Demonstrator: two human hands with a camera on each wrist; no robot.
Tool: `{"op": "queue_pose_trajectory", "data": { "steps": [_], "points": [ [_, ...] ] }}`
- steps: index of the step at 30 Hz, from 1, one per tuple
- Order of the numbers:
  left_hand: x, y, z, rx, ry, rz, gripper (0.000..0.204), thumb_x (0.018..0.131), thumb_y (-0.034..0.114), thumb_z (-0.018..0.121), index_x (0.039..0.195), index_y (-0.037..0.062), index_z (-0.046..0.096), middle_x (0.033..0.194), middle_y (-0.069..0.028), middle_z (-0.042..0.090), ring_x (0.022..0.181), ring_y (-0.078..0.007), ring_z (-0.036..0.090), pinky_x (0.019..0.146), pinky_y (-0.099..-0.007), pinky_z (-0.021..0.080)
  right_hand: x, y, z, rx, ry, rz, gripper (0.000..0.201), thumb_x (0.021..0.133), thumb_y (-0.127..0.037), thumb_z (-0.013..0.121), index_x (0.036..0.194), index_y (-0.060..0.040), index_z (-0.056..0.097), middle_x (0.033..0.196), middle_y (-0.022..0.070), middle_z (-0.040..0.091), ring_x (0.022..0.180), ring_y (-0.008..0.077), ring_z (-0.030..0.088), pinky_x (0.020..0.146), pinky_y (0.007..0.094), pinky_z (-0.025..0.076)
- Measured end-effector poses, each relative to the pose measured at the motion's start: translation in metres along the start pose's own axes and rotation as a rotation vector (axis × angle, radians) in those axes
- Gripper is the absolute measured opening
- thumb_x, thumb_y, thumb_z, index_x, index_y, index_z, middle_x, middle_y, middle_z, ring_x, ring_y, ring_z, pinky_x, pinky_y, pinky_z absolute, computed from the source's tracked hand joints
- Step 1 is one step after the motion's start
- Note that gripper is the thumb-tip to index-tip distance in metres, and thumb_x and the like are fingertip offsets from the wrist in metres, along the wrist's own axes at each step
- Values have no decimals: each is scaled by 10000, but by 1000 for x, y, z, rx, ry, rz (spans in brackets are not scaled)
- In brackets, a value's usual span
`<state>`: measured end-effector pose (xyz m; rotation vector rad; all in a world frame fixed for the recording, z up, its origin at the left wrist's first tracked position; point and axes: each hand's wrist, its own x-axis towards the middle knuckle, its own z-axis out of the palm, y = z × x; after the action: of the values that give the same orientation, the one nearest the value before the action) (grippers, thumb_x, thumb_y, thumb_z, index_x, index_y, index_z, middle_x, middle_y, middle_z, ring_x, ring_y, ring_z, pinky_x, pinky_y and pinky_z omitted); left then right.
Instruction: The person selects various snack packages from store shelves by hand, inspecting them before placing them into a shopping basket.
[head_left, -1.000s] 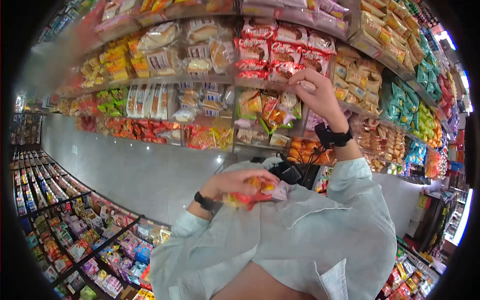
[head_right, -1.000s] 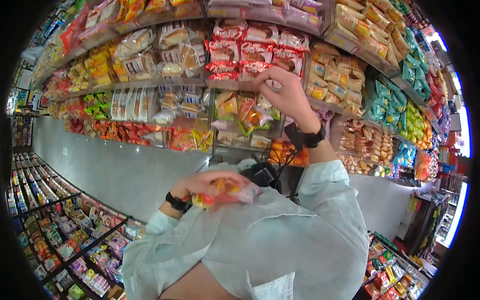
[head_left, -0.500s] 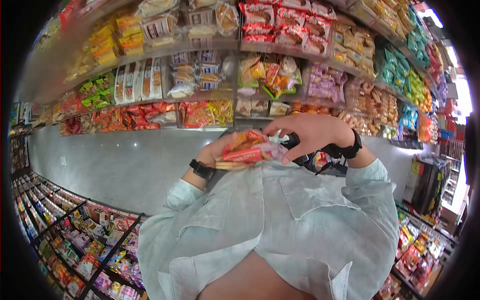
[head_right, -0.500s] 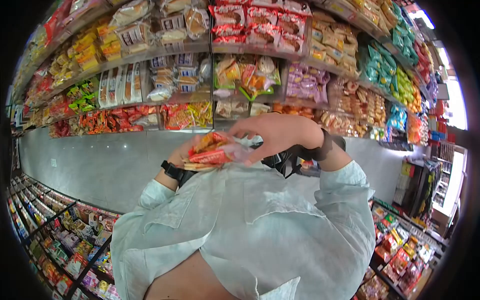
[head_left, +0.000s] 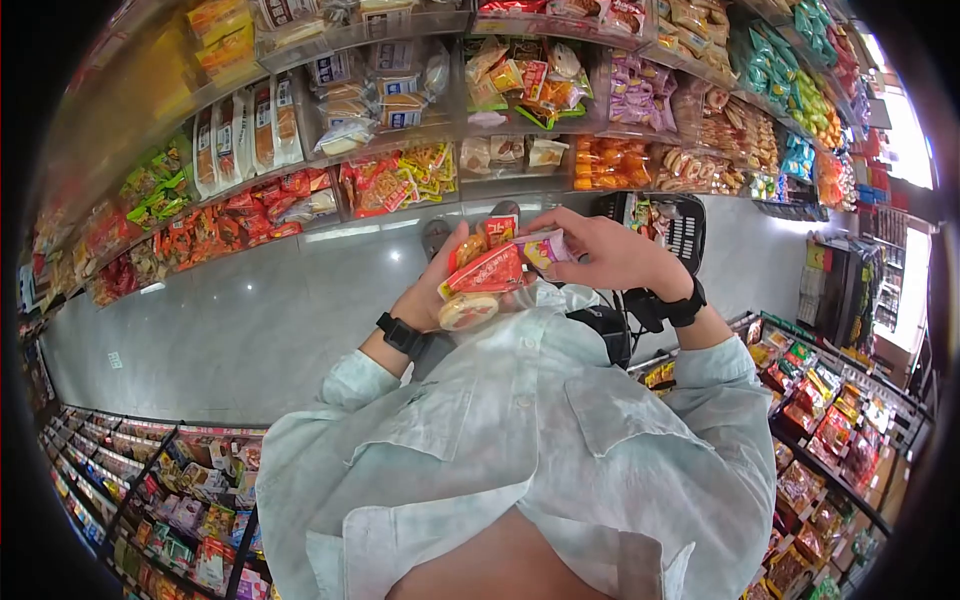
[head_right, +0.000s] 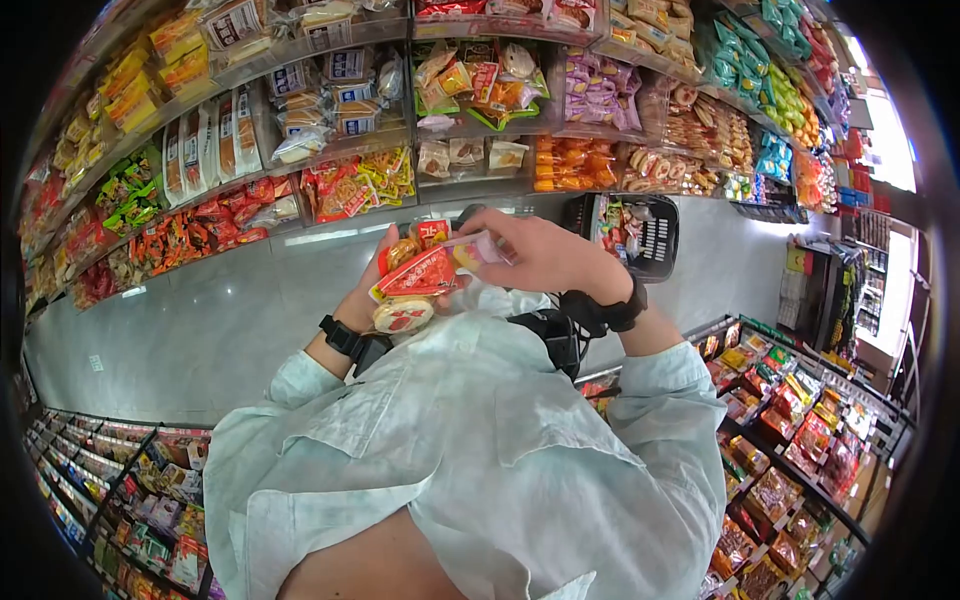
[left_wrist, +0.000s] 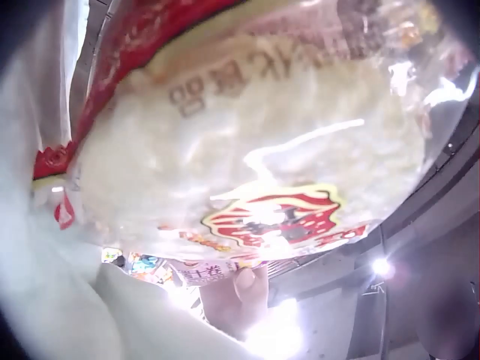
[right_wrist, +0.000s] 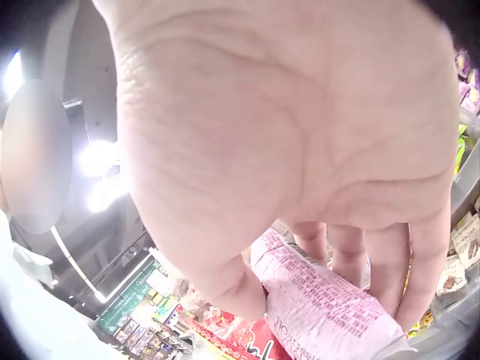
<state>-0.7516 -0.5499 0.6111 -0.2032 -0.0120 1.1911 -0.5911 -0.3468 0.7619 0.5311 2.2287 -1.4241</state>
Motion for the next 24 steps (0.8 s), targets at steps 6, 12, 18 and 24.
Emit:
{"op": "queue_pose_trajectory", "data": {
  "steps": [6,12,18,24],
  "points": [
    [-3,-20,-1,40,109,-9,930,1009,761,384,1628,70,321,1581,-259,437,1407,-462,499,1005,-506,593,-29,30,28,180,80,74,484,969,-196,699,1406,-63,535,1070,125,731,956,187,712,850,343,565],
    [-5,-60,6,187,190,-12,896,1023,739,373,1626,79,327,1592,-228,443,1435,-448,481,1052,-473,570,-64,45,48,139,157,-34,424,976,-271,722,1350,-95,626,976,116,722,813,182,664,753,326,525],
    [-4,-131,12,260,252,-7,843,1033,704,406,1632,115,325,1638,-222,386,1467,-471,433,1118,-521,509,-121,72,66,81,190,-179,380,979,-270,715,1311,-90,675,1056,112,729,884,241,684,813,349,543],
    [-8,-224,13,427,152,1,752,1077,614,421,1604,81,357,1611,-181,430,1443,-352,494,1060,-419,528,-179,125,89,32,96,-330,426,953,-188,723,1353,-80,629,1206,112,703,1056,261,693,904,342,541]
  ]
}}
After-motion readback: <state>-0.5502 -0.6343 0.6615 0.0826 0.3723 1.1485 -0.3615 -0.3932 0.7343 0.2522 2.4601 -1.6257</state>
